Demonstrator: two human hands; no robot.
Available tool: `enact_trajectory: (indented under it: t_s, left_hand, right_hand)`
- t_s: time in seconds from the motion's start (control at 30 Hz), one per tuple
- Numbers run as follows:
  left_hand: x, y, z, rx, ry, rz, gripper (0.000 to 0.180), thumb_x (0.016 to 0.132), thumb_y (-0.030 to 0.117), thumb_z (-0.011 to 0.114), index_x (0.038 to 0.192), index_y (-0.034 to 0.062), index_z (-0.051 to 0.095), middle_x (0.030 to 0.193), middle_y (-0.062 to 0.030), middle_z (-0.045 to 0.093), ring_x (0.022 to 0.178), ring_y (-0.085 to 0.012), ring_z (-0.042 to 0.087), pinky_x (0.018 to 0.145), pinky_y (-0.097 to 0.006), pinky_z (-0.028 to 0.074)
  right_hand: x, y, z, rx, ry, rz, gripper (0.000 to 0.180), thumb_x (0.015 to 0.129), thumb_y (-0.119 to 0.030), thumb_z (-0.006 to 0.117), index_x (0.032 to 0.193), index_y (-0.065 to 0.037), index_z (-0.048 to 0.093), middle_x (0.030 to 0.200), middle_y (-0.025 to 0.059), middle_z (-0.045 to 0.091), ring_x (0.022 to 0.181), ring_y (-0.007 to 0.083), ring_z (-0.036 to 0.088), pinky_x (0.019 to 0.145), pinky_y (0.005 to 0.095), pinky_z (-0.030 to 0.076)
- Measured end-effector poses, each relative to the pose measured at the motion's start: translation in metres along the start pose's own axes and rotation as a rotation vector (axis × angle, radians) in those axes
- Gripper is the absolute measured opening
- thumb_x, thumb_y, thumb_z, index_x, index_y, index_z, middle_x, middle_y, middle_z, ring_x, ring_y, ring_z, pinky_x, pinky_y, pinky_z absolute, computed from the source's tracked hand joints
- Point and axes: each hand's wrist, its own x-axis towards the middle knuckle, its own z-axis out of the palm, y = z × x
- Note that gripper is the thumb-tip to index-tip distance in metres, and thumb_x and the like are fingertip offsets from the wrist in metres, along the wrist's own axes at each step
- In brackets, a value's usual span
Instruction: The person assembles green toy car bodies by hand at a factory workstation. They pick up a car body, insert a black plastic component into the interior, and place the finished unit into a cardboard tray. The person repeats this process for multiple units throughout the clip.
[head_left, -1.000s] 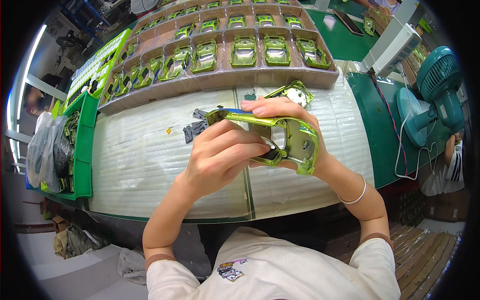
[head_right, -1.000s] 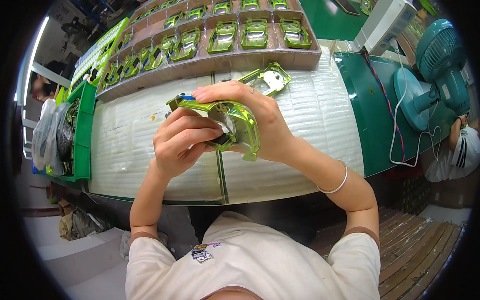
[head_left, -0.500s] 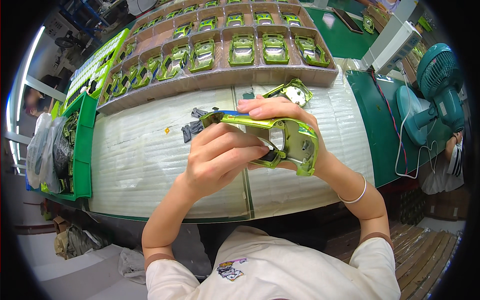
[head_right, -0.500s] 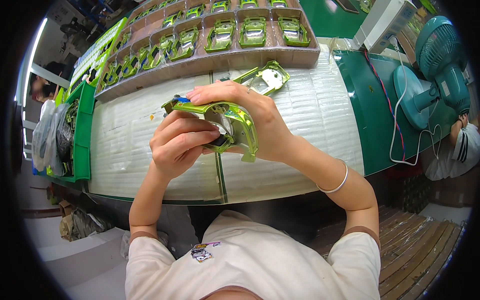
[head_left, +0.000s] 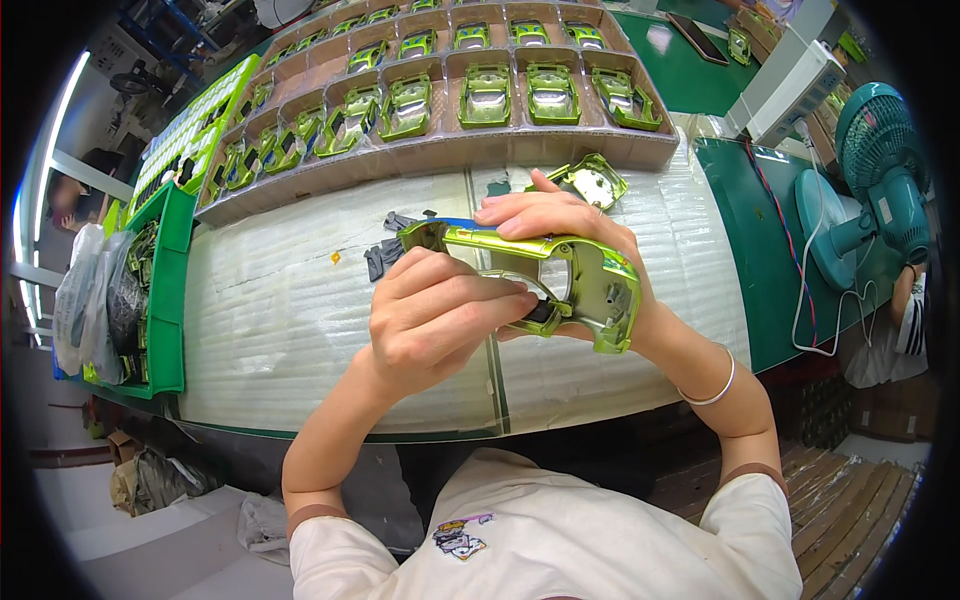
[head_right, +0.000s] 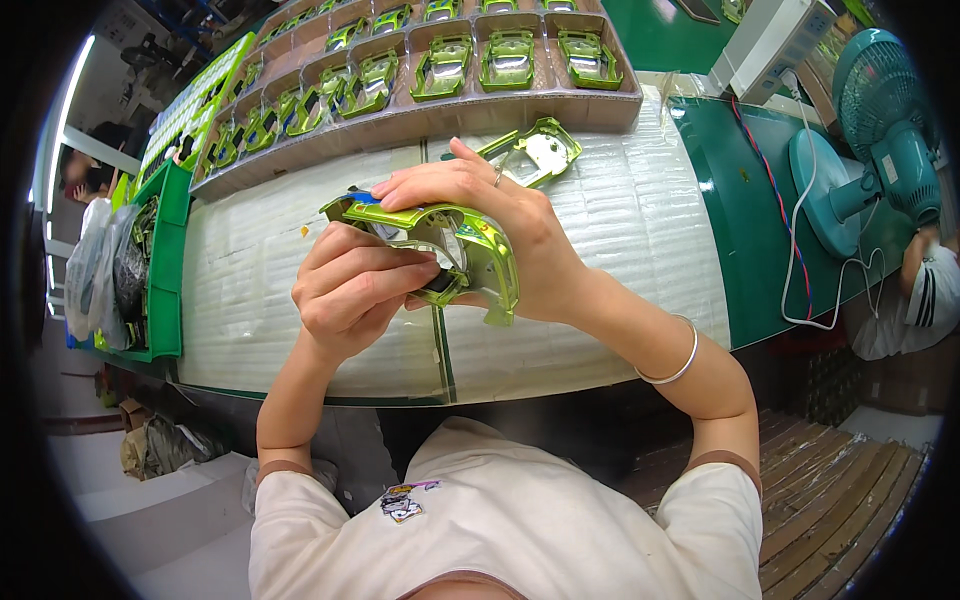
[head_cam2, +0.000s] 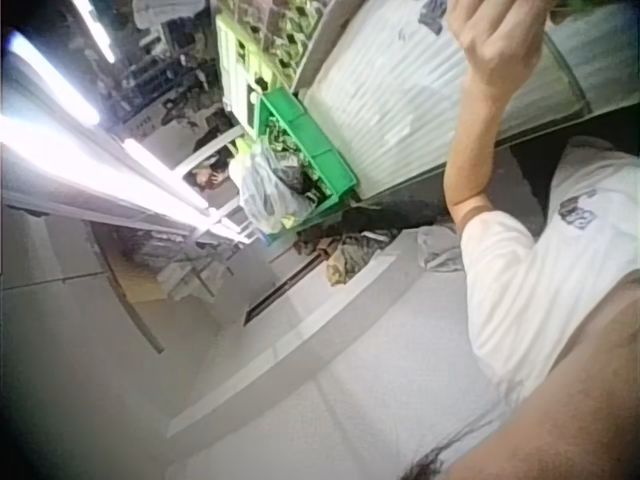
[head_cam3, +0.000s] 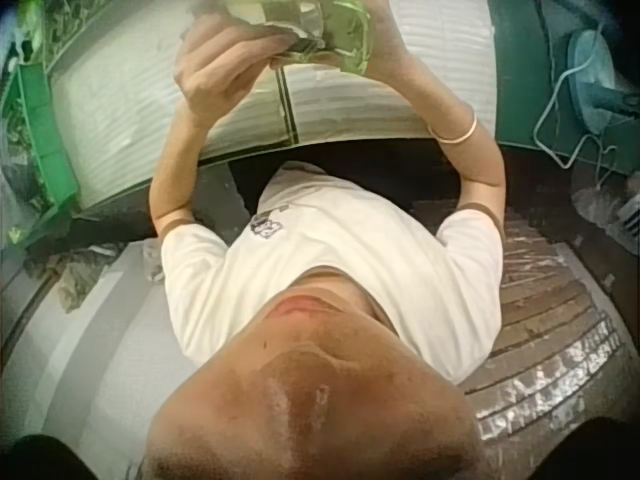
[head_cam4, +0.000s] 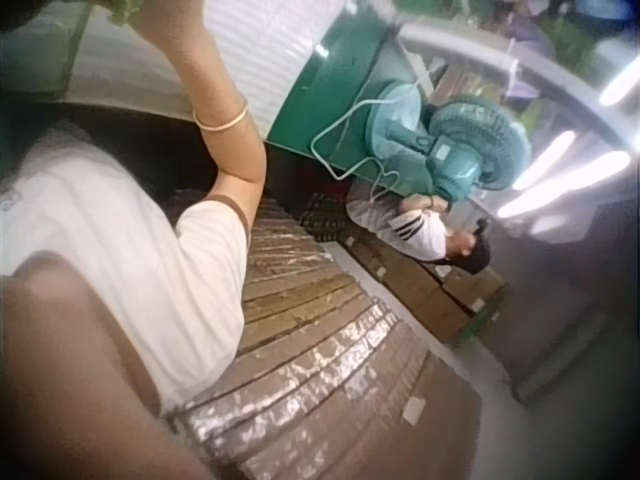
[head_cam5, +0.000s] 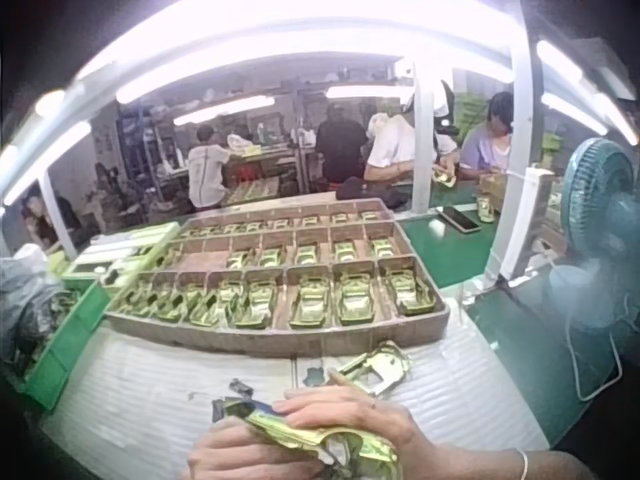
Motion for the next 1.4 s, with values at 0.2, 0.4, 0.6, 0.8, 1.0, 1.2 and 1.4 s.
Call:
enact_trajectory:
  t_s: [0.2, 0.4, 0.6, 0.8, 1.0, 1.2, 1.4]
  left_hand:
    - [-0.002, -0.004, 0.000, -0.191, -0.007, -0.128, 0.023, 0.060, 0.002, 0.069, 0.082, 0.0089, 0.066, 0.077, -0.0011, 0.064, 0.065, -0.0142, 0.056, 0.058, -0.025, 0.040]
    - [-0.005, -0.006, -0.002, -1.243, 0.023, -0.914, 0.054, 0.071, 0.000, 0.067, 0.118, 0.0031, 0.040, 0.083, -0.0107, 0.065, 0.071, -0.0118, 0.059, 0.062, -0.022, 0.043]
    - [-0.009, -0.007, 0.004, -1.793, 0.037, -1.070, 0.062, 0.072, 0.005, 0.069, 0.122, 0.0044, 0.033, 0.086, -0.0098, 0.064, 0.080, -0.0125, 0.061, 0.071, -0.023, 0.045]
    - [-0.014, -0.005, 0.011, -1.767, 0.038, -1.128, 0.055, 0.077, 0.012, 0.068, 0.120, 0.0053, 0.034, 0.094, -0.0089, 0.062, 0.083, -0.0112, 0.060, 0.074, -0.023, 0.044]
    - [-0.011, -0.001, 0.007, -1.832, -0.029, -1.074, 0.037, 0.083, 0.011, 0.062, 0.110, 0.0079, 0.037, 0.095, -0.0082, 0.061, 0.086, -0.0118, 0.059, 0.076, -0.024, 0.044]
    - [-0.012, 0.013, 0.012, -1.695, 0.104, -0.980, 0.029, 0.086, 0.012, 0.058, 0.107, 0.0047, 0.039, 0.103, -0.0088, 0.054, 0.096, -0.0118, 0.054, 0.078, -0.025, 0.043]
    - [-0.012, 0.022, 0.013, -1.264, 0.131, -0.682, 0.030, 0.083, 0.009, 0.061, 0.104, 0.0006, 0.042, 0.110, -0.0114, 0.051, 0.102, -0.0145, 0.051, 0.086, -0.028, 0.042]
  right_hand:
    - [-0.003, 0.003, 0.001, -0.027, -0.017, 0.106, 0.068, 0.055, -0.016, 0.083, 0.113, -0.010, 0.048, 0.111, 0.0061, 0.058, 0.105, 0.0226, 0.055, 0.102, 0.0442, 0.030]
    - [0.008, 0.000, -0.010, 0.707, 0.187, 0.458, 0.063, 0.083, -0.044, 0.054, 0.129, -0.004, 0.034, 0.121, 0.0166, 0.048, 0.116, 0.0270, 0.045, 0.101, 0.0408, 0.031]
    - [-0.003, 0.016, -0.011, 0.619, 0.071, 0.701, 0.054, 0.074, -0.029, 0.070, 0.116, -0.001, 0.050, 0.114, 0.0139, 0.054, 0.108, 0.0234, 0.050, 0.091, 0.0401, 0.042]
    - [0.000, 0.028, -0.008, 0.216, -0.156, 0.017, 0.032, 0.070, -0.009, 0.070, 0.101, -0.007, 0.062, 0.102, 0.0054, 0.061, 0.103, 0.0219, 0.052, 0.090, 0.0378, 0.041]
    - [-0.007, 0.032, -0.002, 0.231, -0.054, -0.053, 0.026, 0.066, -0.002, 0.073, 0.089, -0.007, 0.064, 0.089, 0.0000, 0.063, 0.095, 0.0229, 0.055, 0.082, 0.0327, 0.045]
    - [-0.006, 0.021, 0.001, 0.151, 0.007, -0.050, 0.030, 0.065, -0.005, 0.075, 0.088, -0.010, 0.057, 0.086, -0.0012, 0.060, 0.092, 0.0208, 0.056, 0.078, 0.0315, 0.046]
    - [-0.006, 0.017, 0.004, 0.095, 0.075, -0.084, 0.031, 0.067, -0.007, 0.074, 0.089, -0.013, 0.053, 0.086, -0.0002, 0.058, 0.084, 0.0195, 0.053, 0.078, 0.0324, 0.043]
